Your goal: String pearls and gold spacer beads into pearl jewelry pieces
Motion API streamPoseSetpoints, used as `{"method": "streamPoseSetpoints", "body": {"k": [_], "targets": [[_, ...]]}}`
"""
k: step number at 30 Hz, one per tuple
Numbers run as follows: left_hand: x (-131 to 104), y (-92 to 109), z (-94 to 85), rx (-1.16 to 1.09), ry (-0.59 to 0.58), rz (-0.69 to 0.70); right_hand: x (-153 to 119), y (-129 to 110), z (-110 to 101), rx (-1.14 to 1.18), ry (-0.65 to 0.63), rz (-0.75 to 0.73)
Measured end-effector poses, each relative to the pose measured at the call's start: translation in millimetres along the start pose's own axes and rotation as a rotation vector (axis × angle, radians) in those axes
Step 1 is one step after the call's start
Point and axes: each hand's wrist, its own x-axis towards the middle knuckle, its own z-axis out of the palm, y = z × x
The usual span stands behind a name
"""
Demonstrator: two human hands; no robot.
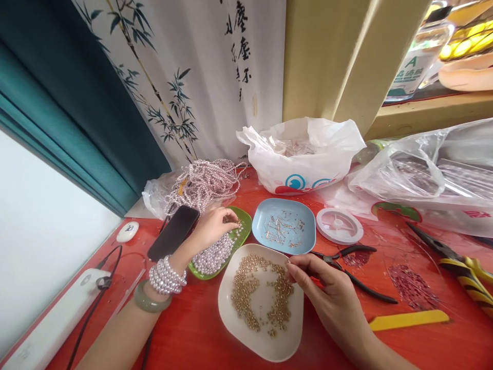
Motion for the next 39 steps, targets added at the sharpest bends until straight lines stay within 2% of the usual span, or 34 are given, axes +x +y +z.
{"method": "streamPoseSetpoints", "body": {"k": [6,15,22,26,30,36,39], "targets": [[1,-3,6.5,-0.014,0.042,0.014,-2,0,1,0.014,-0.01,0.006],[2,0,0.3,-0.274,0.069,-0.066,-2,1,2,0.018,-0.005,0.007],[-7,30,-3.0,-0.624,0.018,-0.143,0,-2,0,0.061,0.008,0.038],[-18,50,-2.7,-0.671,-0.027,-0.15,2,-8,-2,0.119,0.022,0.076],[-30,67,1.2,-0.704,-0.101,-0.137,1,-14,-1,0.195,-0.02,0.144],[-38,77,10.3,-0.822,-0.185,-0.189,0,-13,1,0.255,-0.046,0.194],[-38,77,12.1,-0.841,-0.19,-0.219,-1,-13,1,0.256,-0.073,0.206]]}}
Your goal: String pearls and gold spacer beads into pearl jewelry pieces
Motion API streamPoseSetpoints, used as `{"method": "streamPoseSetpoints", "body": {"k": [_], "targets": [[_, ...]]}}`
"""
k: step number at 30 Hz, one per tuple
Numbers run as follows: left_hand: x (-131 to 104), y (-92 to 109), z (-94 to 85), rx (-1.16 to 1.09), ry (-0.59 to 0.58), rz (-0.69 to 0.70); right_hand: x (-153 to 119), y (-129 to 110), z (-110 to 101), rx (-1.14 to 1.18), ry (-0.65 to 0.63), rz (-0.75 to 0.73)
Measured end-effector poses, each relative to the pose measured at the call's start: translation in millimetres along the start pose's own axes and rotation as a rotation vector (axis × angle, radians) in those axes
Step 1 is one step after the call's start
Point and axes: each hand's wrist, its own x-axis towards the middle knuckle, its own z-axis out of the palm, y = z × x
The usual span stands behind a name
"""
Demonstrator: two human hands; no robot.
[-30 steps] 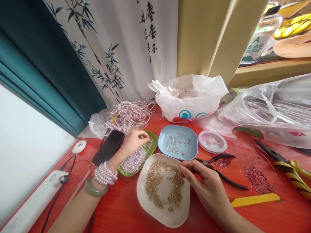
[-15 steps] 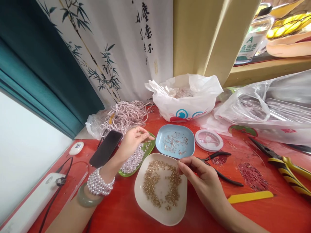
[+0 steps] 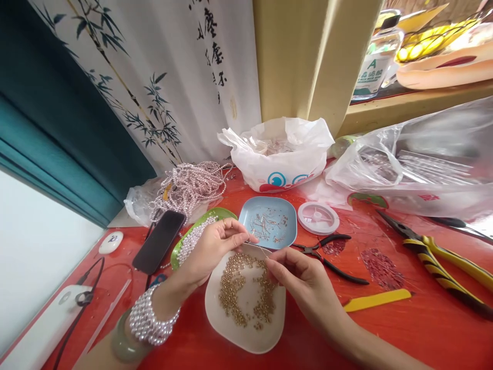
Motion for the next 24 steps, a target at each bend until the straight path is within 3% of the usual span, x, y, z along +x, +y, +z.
{"method": "streamPoseSetpoints", "body": {"k": [9,24], "targets": [[-3,2,7.9,0.0,-0.028,-0.037,2,-1,0,-0.149,0.0,-0.061],[-7,7,12.3,0.1,-0.001,-0.026,2,0,0,-0.148,0.019,-0.063]]}}
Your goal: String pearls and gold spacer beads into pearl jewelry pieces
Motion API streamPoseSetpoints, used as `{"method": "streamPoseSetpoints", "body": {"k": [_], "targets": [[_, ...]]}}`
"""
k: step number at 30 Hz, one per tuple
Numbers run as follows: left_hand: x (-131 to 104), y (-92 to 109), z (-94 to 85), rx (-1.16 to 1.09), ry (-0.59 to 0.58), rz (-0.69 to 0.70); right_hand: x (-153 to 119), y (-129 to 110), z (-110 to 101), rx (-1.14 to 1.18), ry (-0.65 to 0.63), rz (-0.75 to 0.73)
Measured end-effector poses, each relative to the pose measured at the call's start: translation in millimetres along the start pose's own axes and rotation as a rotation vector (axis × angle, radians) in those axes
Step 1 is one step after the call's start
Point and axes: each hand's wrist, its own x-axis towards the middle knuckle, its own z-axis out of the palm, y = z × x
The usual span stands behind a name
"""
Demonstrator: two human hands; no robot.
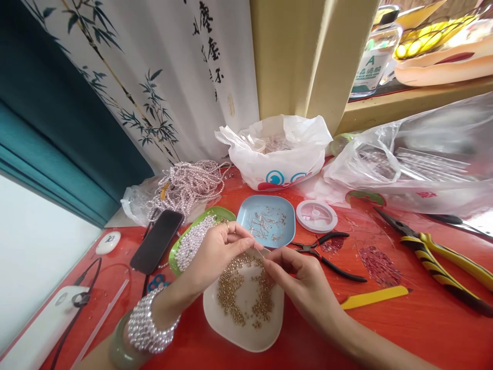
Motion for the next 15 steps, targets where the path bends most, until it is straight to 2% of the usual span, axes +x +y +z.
{"method": "streamPoseSetpoints", "body": {"k": [15], "targets": [[1.2,-5.4,-0.7,-0.065,-0.038,-0.035,0.2,-0.3,0.3,-0.042,-0.006,-0.046]]}}
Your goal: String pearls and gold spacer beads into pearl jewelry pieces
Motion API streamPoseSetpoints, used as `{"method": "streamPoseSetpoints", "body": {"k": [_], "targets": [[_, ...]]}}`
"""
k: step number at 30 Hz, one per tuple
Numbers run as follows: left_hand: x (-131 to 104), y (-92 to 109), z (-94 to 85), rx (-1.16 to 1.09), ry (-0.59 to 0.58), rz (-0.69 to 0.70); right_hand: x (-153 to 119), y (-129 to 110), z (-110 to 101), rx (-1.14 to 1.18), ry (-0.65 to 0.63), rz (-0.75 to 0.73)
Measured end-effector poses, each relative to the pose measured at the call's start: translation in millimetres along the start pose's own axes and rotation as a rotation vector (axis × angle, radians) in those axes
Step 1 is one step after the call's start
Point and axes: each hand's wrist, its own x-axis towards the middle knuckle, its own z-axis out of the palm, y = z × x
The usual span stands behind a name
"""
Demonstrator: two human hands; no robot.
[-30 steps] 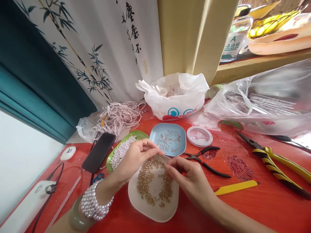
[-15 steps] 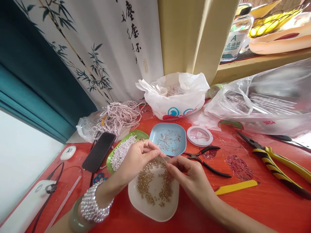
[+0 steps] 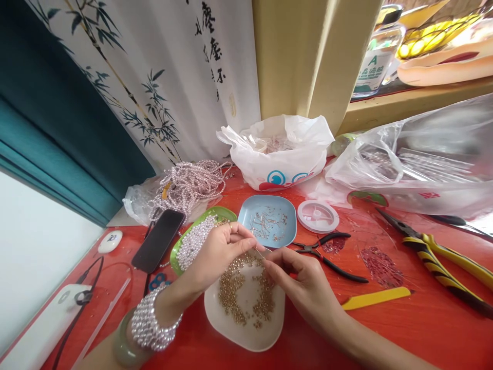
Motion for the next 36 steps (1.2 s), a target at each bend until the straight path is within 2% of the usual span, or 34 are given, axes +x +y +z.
{"method": "streamPoseSetpoints", "body": {"k": [9,16,21,29,32,36], "targets": [[1,1,1.2,-0.043,-0.025,-0.008,1,2,2,0.05,-0.007,0.025],[0,2,2.3,0.024,-0.032,0.047,-1,0,0,0.226,0.034,0.049],[-2,4,4.5,0.058,0.022,0.046,-1,-3,-2,0.32,0.091,0.053],[-14,2,18.8,-0.17,-0.151,-0.009,-2,-6,-3,0.314,0.219,-0.078],[-16,1,22.4,-0.27,-0.176,-0.039,-4,-8,-3,0.325,0.215,-0.103],[-16,4,21.4,-0.328,-0.155,-0.085,-4,-12,-5,0.258,0.214,-0.213]]}}
